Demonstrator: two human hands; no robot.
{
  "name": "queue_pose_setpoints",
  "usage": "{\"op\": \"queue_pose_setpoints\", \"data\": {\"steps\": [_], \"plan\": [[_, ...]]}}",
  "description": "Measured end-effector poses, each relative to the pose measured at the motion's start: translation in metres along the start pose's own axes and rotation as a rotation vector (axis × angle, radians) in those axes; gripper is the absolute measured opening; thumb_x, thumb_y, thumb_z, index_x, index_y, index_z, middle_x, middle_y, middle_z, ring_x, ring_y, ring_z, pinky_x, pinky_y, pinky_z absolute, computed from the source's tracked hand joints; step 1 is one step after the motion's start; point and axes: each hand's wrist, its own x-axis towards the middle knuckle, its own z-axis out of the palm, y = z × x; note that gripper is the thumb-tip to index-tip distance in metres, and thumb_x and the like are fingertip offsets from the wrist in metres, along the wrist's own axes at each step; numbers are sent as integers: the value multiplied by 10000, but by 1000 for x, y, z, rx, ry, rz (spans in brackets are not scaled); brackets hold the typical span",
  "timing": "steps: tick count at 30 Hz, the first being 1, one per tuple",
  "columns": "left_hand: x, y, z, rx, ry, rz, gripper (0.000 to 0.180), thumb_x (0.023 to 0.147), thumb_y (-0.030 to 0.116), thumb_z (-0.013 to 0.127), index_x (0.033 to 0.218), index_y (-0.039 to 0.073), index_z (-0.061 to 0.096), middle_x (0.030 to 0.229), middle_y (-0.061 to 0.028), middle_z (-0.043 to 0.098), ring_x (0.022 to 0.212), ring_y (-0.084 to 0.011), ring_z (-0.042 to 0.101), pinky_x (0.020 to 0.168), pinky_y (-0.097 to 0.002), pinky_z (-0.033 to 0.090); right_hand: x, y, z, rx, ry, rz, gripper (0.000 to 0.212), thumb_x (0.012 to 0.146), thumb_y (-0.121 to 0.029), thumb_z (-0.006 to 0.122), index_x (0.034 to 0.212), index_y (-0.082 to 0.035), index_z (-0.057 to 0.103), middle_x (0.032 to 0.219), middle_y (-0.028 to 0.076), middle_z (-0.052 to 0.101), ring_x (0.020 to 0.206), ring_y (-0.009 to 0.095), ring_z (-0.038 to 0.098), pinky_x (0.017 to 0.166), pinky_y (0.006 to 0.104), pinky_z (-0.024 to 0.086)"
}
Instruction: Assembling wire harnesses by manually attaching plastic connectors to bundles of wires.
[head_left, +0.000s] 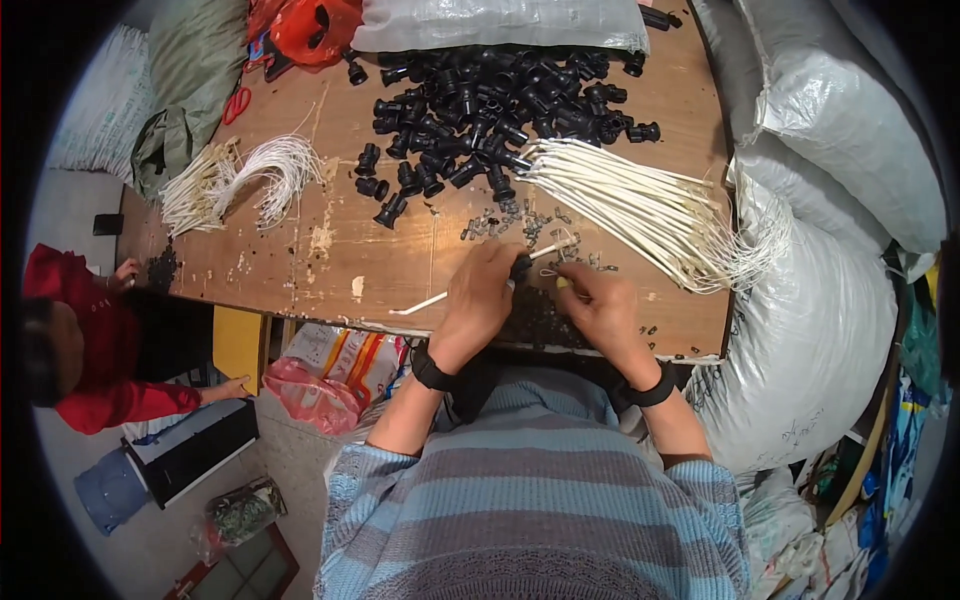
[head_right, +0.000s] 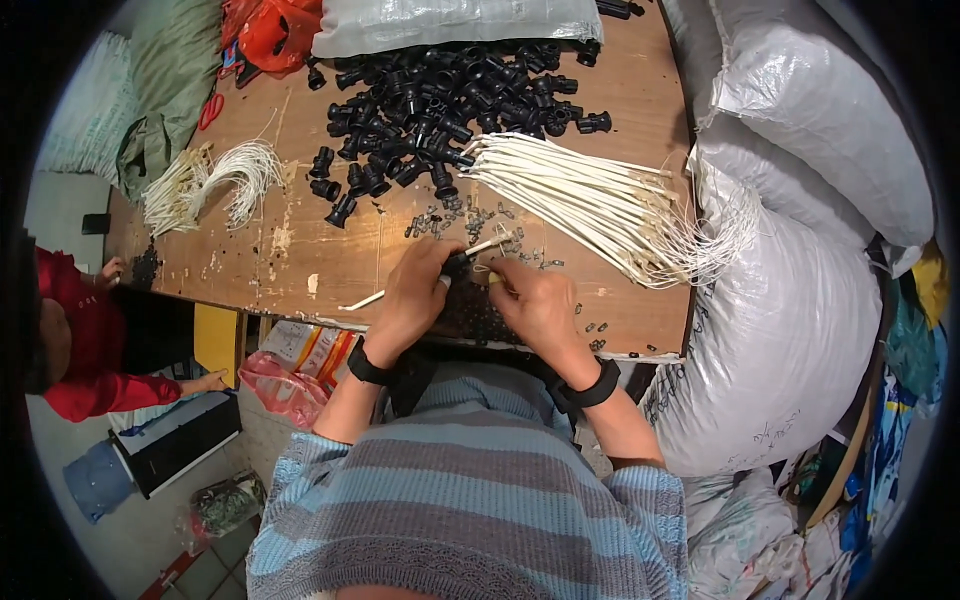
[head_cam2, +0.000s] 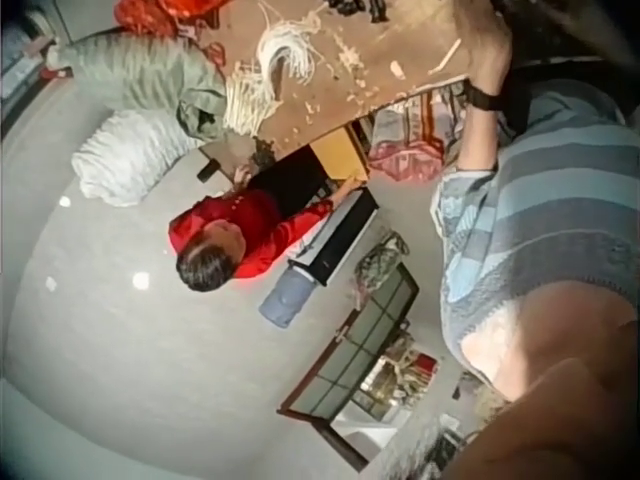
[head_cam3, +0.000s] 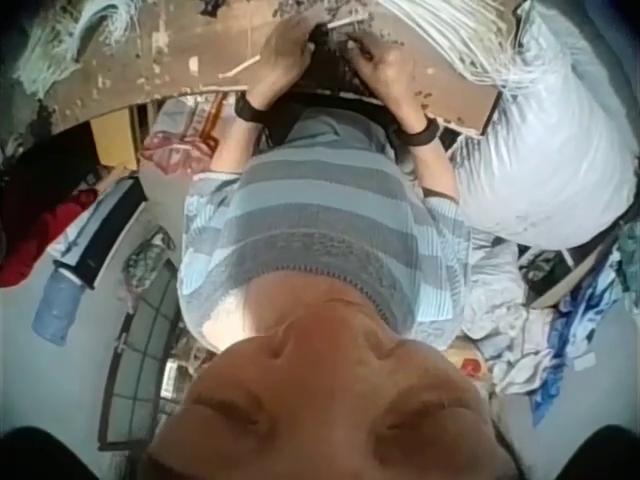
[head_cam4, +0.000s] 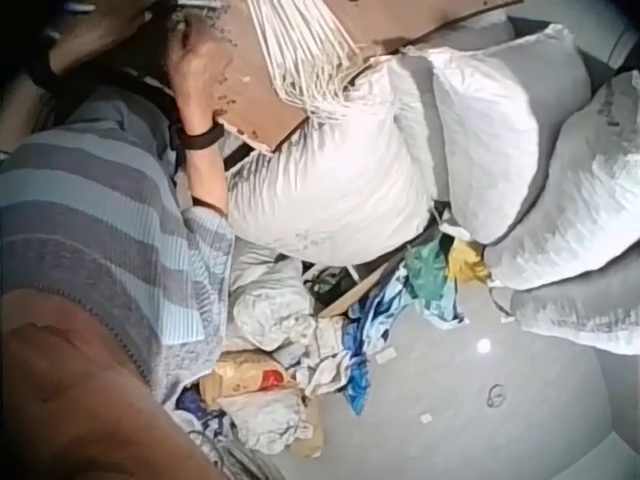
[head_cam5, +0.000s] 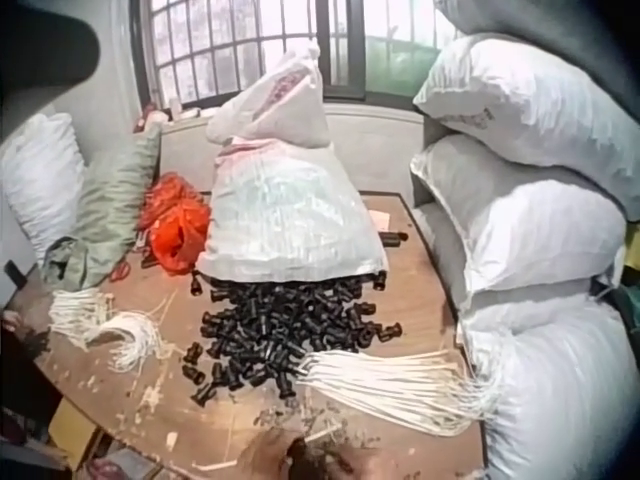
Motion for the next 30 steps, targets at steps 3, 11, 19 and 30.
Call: {"op": "queue_pose_setpoints", "data": {"steps": [3, 11, 19, 30], "plan": [[-3, -1, 0, 15, 15, 53, 413, 687, -102, 529, 1076, 34, 558, 979, -157, 547, 991, -367, 521, 853, -423, 434, 1, -1, 3, 16, 29, 13, 174, 753, -63, 663, 924, -45, 686, 562, 123, 556, 478, 214, 564, 467, 328, 414], [-5, 2, 4, 16, -32, 101, 429, 668, -93, 534, 1072, 49, 557, 982, -142, 554, 975, -361, 523, 818, -425, 441, 0, 0, 7, -5, -16, 69, 154, 732, -97, 658, 880, -64, 686, 623, 138, 620, 542, 308, 608, 491, 375, 456], [-8, 1, 8, -8, -70, 89, 514, 678, -94, 523, 1164, 72, 518, 1079, -142, 577, 1014, -361, 544, 853, -417, 452, -3, -3, 6, 26, -130, -17, 217, 758, -76, 620, 974, -53, 637, 687, 162, 623, 601, 351, 608, 537, 412, 476], [-10, -9, -5, -217, 119, 233, 349, 591, -136, 615, 879, 58, 645, 922, -62, 632, 846, -245, 589, 715, -297, 477, -6, -4, 8, 13, -180, -61, 250, 816, -67, 591, 1063, -56, 630, 844, 197, 638, 771, 378, 630, 663, 401, 503]]}}
